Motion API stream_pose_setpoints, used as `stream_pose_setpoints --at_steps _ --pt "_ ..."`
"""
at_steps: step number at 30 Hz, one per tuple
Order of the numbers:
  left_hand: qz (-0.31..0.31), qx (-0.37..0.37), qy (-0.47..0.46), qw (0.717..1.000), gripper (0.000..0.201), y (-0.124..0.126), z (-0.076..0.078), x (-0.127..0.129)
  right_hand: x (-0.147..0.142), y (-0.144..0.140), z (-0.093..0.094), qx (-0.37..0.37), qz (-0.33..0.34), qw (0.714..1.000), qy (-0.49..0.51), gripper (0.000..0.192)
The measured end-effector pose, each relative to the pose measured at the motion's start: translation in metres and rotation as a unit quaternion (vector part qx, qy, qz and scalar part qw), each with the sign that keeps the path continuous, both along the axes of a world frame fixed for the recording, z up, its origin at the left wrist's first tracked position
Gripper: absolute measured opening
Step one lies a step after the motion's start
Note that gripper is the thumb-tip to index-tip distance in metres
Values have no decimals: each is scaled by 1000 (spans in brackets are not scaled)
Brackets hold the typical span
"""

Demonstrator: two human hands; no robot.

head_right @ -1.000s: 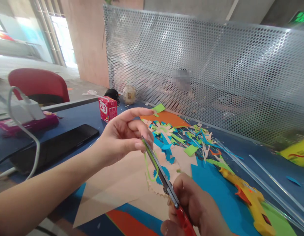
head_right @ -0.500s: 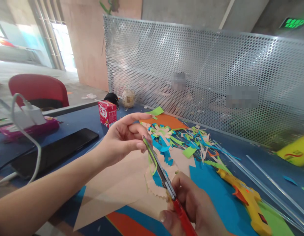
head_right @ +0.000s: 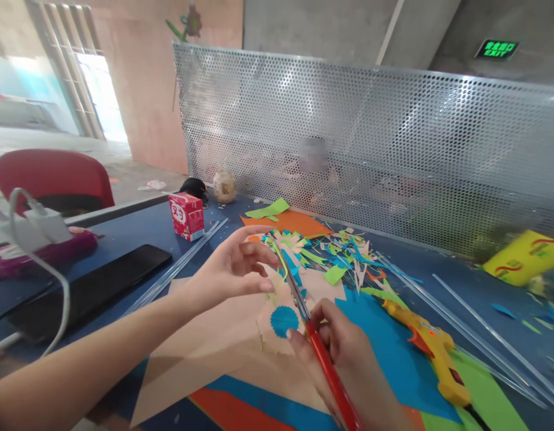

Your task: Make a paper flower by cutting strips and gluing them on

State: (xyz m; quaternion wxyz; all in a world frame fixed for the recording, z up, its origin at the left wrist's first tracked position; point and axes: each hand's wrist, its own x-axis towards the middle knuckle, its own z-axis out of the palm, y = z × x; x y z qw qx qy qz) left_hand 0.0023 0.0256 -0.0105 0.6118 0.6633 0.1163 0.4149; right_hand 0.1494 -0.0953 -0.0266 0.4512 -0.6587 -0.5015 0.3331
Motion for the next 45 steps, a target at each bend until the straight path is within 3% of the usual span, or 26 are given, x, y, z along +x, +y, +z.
stream_pose_setpoints --at_steps 4,8,18,28,34,42,45 --pt "156 113 80 978 79 -6 -7 6 1 2 -2 -17 -16 997 -76 32" --pt "225 171 66 957 70 -7 -10 8 -3 3 -4 9 -54 988 -145 34" --pt "235 287 49 927 52 -12 -8 4 -3 5 -6 21 -48 994 -94 38" --pt "235 343 71 907 42 -10 -9 3 -3 3 -5 -4 2 1000 -13 31" --pt "201 351 73 912 41 -11 -10 3 -3 3 -4 3 7 1000 -25 30" --pt "219 351 72 908 40 -11 -9 3 -5 2 -5 9 -13 1000 -15 30" --pt "234 314 65 918 40 -7 -8 3 -1 4 -5 6 -21 999 -24 32"
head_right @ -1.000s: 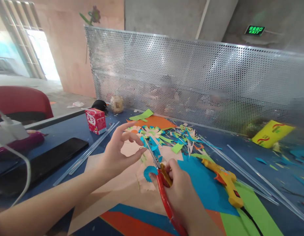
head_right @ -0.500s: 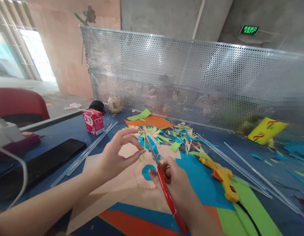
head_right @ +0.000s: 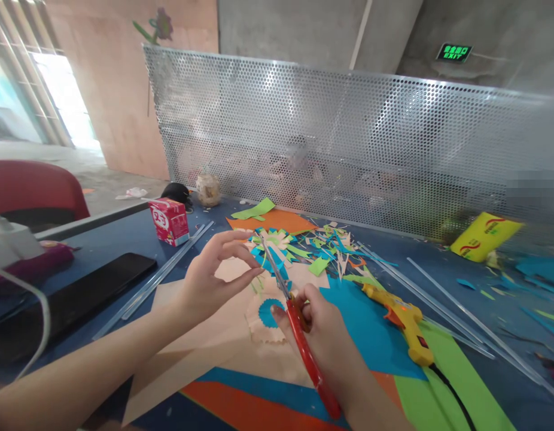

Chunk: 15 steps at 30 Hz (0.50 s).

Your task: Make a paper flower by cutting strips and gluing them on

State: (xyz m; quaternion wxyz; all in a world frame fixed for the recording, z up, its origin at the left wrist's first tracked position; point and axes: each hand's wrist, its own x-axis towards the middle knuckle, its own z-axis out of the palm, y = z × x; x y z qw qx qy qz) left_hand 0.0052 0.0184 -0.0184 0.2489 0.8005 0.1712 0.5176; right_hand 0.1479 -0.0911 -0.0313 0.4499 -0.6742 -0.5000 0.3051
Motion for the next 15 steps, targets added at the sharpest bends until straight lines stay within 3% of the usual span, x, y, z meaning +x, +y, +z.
stream_pose_setpoints --at_steps 2,4,8,11,15 --pt "-22 -84 -26 996 39 6 1 0 5 2 0 6 -11 1000 -8 34" --pt "-72 -210 -53 974 39 12 1 0 11 6 0 15 -35 999 -14 35" --pt "-169 -434 -63 883 40 21 -2 2 20 12 1 45 -69 996 44 37" --pt "-214 -484 -30 848 38 19 -5 5 21 13 4 115 -41 986 114 39" --pt "-216 -477 14 852 33 13 -6 8 21 13 5 165 9 980 113 37"
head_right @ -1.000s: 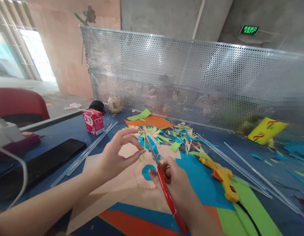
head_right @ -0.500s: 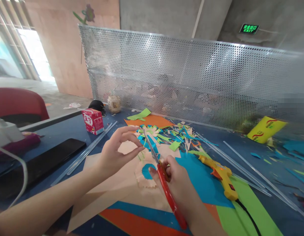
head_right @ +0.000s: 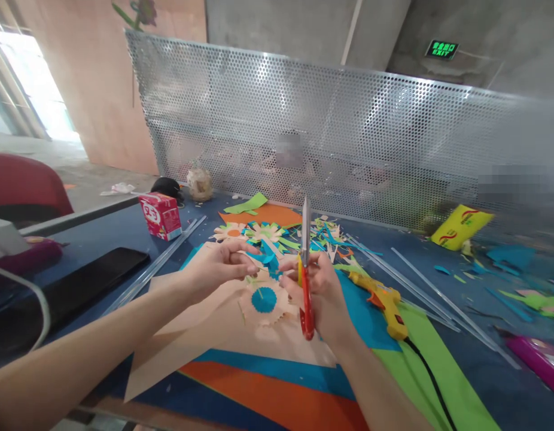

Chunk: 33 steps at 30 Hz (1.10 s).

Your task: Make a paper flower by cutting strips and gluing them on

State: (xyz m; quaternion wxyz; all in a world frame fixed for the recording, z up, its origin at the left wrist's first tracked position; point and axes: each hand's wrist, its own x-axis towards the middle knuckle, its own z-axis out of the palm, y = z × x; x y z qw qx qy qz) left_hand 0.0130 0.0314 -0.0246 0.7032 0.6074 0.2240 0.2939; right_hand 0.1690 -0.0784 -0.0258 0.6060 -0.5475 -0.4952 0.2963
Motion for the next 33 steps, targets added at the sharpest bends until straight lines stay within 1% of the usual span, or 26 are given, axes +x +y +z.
stream_pose_setpoints --at_steps 3,6,12,16,18,20,24,28,33 --pt "-19 -6 22 1000 33 -2 -1 2 1 0 -2 -20 19 1000 6 37" --pt "-48 5 33 998 33 -2 -4 3 0 0 -4 -31 23 999 20 39" --pt "-80 22 24 996 33 -3 -9 4 -3 -1 -4 -49 31 998 -8 38" --pt "-58 32 37 997 30 -4 -8 5 -3 -3 -4 -57 29 998 -5 36" --pt "-48 22 34 998 31 -4 -7 5 -2 -3 -4 -64 17 998 5 37" --pt "-50 11 30 998 32 -4 -7 5 -2 -2 -4 -67 -1 998 5 40" --pt "-62 19 33 997 29 -3 -8 4 0 0 -5 -65 -25 998 -14 40" --pt "-76 19 19 997 34 -1 -9 5 1 1 -5 -67 -29 997 -18 40" --pt "-57 37 21 997 34 1 -14 7 -1 -1 -4 -80 -10 997 -2 40"
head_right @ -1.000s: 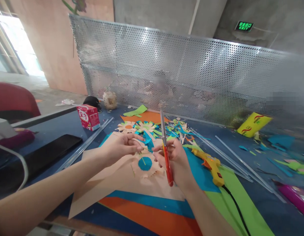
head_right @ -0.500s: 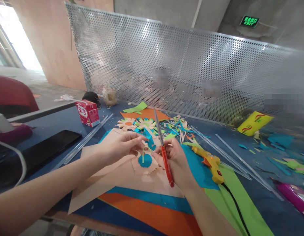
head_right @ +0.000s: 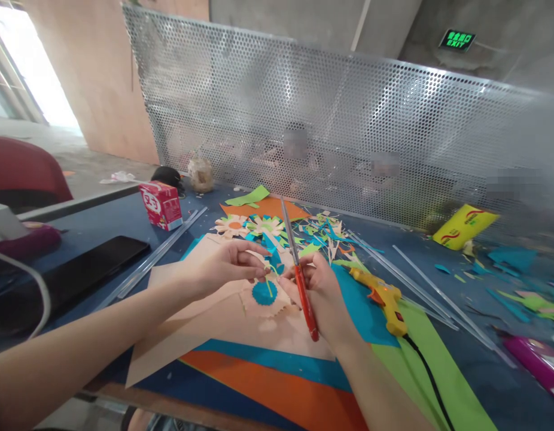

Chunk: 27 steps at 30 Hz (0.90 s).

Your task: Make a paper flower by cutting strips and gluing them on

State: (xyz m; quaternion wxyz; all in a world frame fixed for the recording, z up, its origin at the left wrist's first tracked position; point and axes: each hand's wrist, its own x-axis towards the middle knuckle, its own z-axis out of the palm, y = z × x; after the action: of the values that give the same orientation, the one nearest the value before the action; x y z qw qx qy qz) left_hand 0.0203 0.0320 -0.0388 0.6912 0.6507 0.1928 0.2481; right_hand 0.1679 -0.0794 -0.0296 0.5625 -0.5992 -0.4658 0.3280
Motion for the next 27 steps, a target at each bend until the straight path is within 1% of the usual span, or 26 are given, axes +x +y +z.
stream_pose_setpoints --at_steps 5,11,16,18,21,23,24,26,27 --pt "2 12 1 1000 33 -2 0 1 -1 0 -1 -12 14 1000 3 38" --pt "32 7 16 999 23 -4 8 -1 6 5 -6 -28 18 999 -8 41" --pt "68 21 15 997 19 0 13 -3 6 8 -6 -4 -8 1000 -7 43" --pt "64 32 11 997 19 1 13 -4 7 8 -7 7 -12 1000 -17 42" --pt "57 54 18 997 18 5 13 -5 10 7 -8 34 4 999 -32 36" --pt "88 90 11 992 19 10 12 -5 15 7 -8 46 -3 997 -60 34" --pt "117 114 1 987 19 13 12 -6 19 7 -8 47 -22 995 -88 34" --pt "187 159 -26 969 20 21 10 -7 27 8 -6 30 -90 980 -175 36" --pt "221 174 -34 959 20 25 8 -8 32 9 -5 4 -130 965 -229 37"
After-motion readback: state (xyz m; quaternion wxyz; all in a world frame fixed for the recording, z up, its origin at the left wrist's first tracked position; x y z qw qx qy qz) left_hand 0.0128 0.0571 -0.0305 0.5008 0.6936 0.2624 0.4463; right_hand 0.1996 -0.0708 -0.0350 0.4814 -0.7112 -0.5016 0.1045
